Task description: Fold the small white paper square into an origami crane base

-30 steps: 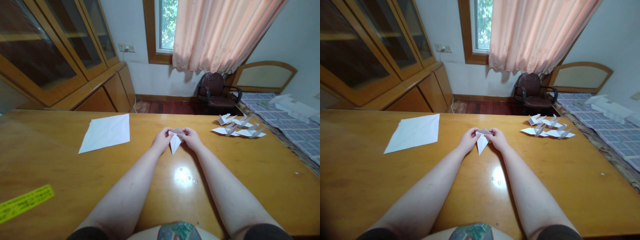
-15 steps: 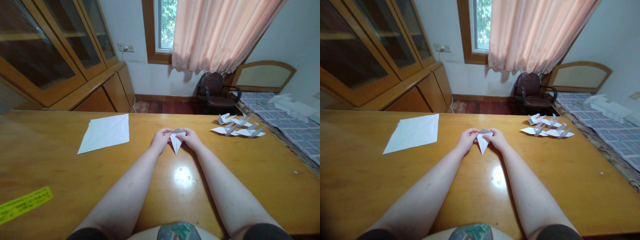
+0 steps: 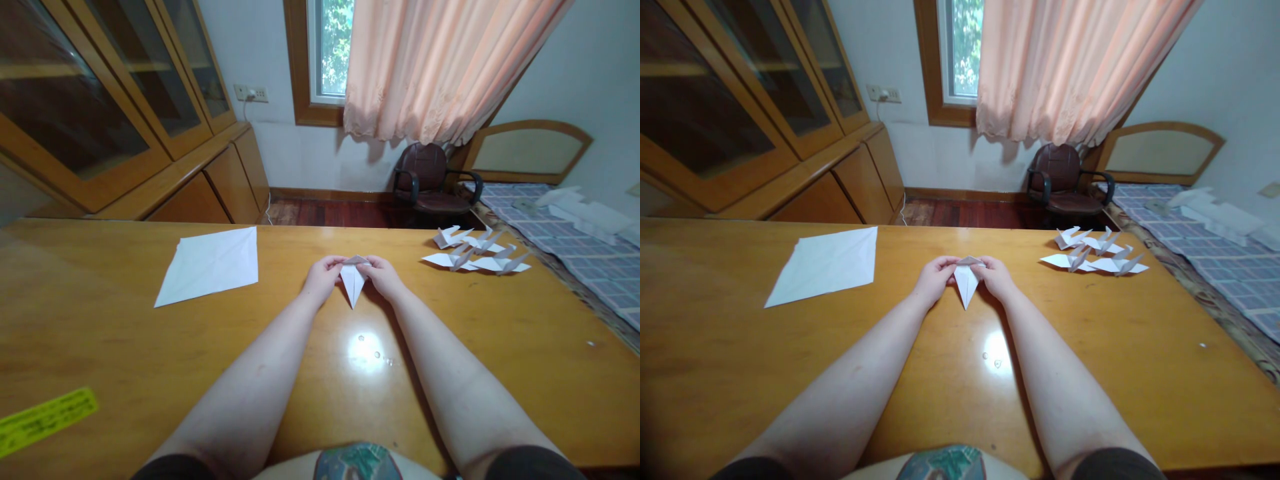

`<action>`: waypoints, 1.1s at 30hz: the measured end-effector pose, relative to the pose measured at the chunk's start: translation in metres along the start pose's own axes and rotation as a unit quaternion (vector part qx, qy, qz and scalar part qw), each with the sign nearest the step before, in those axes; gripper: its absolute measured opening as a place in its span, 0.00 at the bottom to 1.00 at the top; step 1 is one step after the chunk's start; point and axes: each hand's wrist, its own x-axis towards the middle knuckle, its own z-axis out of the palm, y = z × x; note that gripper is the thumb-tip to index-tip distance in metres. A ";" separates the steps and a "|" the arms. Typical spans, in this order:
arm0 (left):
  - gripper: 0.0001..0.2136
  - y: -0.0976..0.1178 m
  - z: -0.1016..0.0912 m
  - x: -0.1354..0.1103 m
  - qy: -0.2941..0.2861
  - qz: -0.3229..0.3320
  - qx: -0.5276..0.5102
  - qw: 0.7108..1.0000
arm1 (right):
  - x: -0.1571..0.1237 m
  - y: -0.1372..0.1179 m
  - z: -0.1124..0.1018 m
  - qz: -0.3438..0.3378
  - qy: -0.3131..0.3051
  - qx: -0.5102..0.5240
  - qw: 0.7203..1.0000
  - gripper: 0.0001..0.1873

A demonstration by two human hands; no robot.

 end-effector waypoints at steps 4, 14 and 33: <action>0.11 -0.003 -0.002 0.003 -0.009 0.022 0.020 1.000 | 0.001 0.002 0.000 0.001 0.001 -0.013 1.000 0.12; 0.07 0.013 0.000 -0.007 -0.011 0.009 0.079 0.997 | 0.001 0.006 -0.001 -0.003 0.033 -0.063 0.997 0.13; 0.12 0.001 -0.003 0.000 0.018 0.031 0.083 0.996 | 0.003 0.009 -0.002 0.030 0.007 0.117 0.993 0.16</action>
